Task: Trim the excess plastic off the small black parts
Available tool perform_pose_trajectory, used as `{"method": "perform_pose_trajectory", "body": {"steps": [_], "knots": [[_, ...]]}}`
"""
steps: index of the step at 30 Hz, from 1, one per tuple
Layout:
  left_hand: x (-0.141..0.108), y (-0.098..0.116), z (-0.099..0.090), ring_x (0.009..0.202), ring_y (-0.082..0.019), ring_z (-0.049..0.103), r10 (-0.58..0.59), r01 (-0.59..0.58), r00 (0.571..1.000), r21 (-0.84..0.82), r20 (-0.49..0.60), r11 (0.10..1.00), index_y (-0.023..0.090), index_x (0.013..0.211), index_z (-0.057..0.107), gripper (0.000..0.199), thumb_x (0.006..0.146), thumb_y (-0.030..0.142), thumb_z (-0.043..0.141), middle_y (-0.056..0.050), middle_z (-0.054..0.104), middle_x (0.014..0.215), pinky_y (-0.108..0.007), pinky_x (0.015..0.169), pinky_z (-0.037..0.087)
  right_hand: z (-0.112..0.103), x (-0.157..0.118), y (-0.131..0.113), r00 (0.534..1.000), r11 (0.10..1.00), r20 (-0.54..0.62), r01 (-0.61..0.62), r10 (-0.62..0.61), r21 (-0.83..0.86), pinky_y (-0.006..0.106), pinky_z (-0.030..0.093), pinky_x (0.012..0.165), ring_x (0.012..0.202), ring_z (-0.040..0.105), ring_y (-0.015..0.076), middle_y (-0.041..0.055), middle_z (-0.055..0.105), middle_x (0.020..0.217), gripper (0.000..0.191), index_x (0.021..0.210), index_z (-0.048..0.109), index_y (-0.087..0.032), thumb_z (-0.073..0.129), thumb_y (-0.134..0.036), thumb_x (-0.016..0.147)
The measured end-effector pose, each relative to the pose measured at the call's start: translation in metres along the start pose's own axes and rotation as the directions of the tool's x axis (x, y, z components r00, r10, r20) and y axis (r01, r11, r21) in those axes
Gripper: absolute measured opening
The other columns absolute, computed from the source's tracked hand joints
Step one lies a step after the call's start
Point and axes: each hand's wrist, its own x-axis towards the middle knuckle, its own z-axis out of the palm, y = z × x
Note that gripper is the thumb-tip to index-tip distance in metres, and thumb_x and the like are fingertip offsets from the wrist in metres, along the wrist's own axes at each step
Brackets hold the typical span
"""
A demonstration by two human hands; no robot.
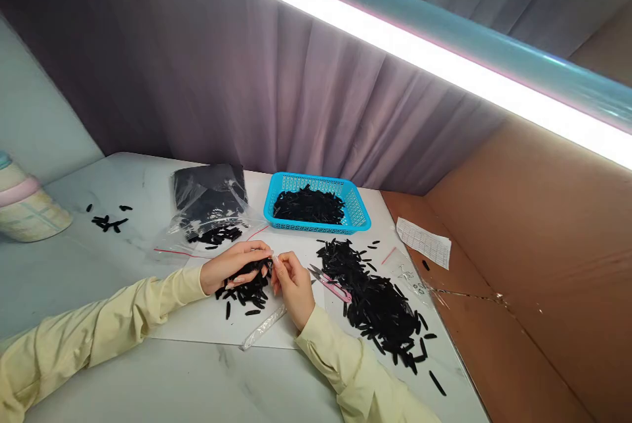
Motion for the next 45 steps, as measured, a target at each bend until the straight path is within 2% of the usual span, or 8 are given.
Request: {"method": "perform_pose_trajectory", "body": {"steps": [8,17,23,26,29,34,40,45], "knots": [[0.013,0.008,-0.012,0.028,0.002,0.027,-0.095,0.096,0.994,-0.021,0.057,0.995,0.014,0.073,0.049,0.030,0.079,0.043,0.054,0.002,0.057,0.067,-0.011,0.024,0.016,-0.005,0.006,-0.004,0.993,0.963,-0.019,-0.106,0.114,0.248,0.016,0.026,0.033,0.037,0.043,0.0061,-0.0047,0.053,0.060,0.026,0.076,0.044,-0.020,0.049,-0.044,0.084],[-0.001,0.014,-0.006,0.029,-0.005,0.033,0.107,-0.062,0.992,0.492,-0.064,0.868,0.019,0.087,0.053,0.020,0.080,0.038,0.053,0.008,0.050,0.048,-0.016,0.026,0.026,-0.006,0.006,-0.012,0.993,0.954,-0.040,-0.095,0.111,0.283,0.017,0.028,0.034,0.038,0.045,0.0066,-0.0037,0.055,0.057,0.025,0.074,0.046,-0.019,0.053,-0.041,0.082],[-0.011,0.009,-0.006,0.059,-0.012,0.060,0.499,-0.347,0.865,0.773,0.045,0.531,0.019,0.101,0.065,0.023,0.083,0.025,0.052,0.001,0.069,0.069,-0.021,0.063,0.047,-0.005,0.007,-0.031,0.996,0.959,-0.052,-0.061,0.079,0.277,0.019,0.030,0.037,0.040,0.045,0.0072,-0.0026,0.056,0.057,0.025,0.072,0.047,-0.018,0.053,-0.039,0.083],[-0.015,0.007,-0.004,0.076,-0.015,0.065,0.626,-0.441,0.775,0.784,0.087,0.437,0.017,0.104,0.065,0.024,0.085,0.023,0.051,-0.004,0.071,0.088,-0.021,0.073,0.048,-0.004,0.006,-0.040,0.996,0.968,-0.055,-0.050,0.065,0.245,0.019,0.031,0.039,0.041,0.046,0.0077,-0.0022,0.057,0.055,0.025,0.071,0.047,-0.018,0.053,-0.038,0.084],[-0.017,0.007,-0.002,0.078,-0.016,0.066,0.691,-0.489,0.715,0.784,0.108,0.384,0.016,0.104,0.065,0.023,0.086,0.021,0.050,-0.005,0.072,0.089,-0.021,0.074,0.049,-0.004,0.004,-0.043,0.996,0.973,-0.048,-0.061,0.073,0.221,0.020,0.030,0.039,0.041,0.045,0.0077,-0.0019,0.057,0.054,0.027,0.070,0.047,-0.018,0.053,-0.040,0.084],[-0.019,0.010,-0.001,0.068,-0.011,0.064,0.720,-0.508,0.684,0.784,0.117,0.356,0.016,0.093,0.066,0.016,0.085,0.017,0.052,-0.002,0.071,0.083,-0.018,0.068,0.048,-0.001,0.002,-0.044,0.992,0.972,-0.017,-0.117,0.123,0.201,0.020,0.028,0.039,0.039,0.043,0.0071,-0.0027,0.055,0.052,0.028,0.070,0.048,-0.018,0.053,-0.042,0.083],[-0.022,0.008,-0.002,0.058,-0.009,0.061,0.703,-0.506,0.700,0.780,0.123,0.368,0.016,0.093,0.065,0.015,0.085,0.017,0.052,-0.002,0.070,0.079,-0.018,0.061,0.048,0.002,0.001,-0.051,0.975,0.945,-0.008,-0.213,0.222,0.249,0.018,0.026,0.037,0.035,0.036,0.0050,-0.0056,0.049,0.043,0.031,0.065,0.047,-0.018,0.052,-0.043,0.083],[-0.022,0.008,-0.002,0.064,-0.011,0.063,0.740,-0.561,0.651,0.763,0.168,0.321,0.016,0.095,0.065,0.017,0.084,0.015,0.053,-0.003,0.070,0.082,-0.019,0.065,0.050,0.002,-0.002,-0.056,0.957,0.906,0.021,-0.282,0.290,0.315,0.017,0.024,0.034,0.031,0.034,0.0044,-0.0059,0.048,0.040,0.034,0.062,0.045,-0.018,0.053,-0.045,0.082]]}}
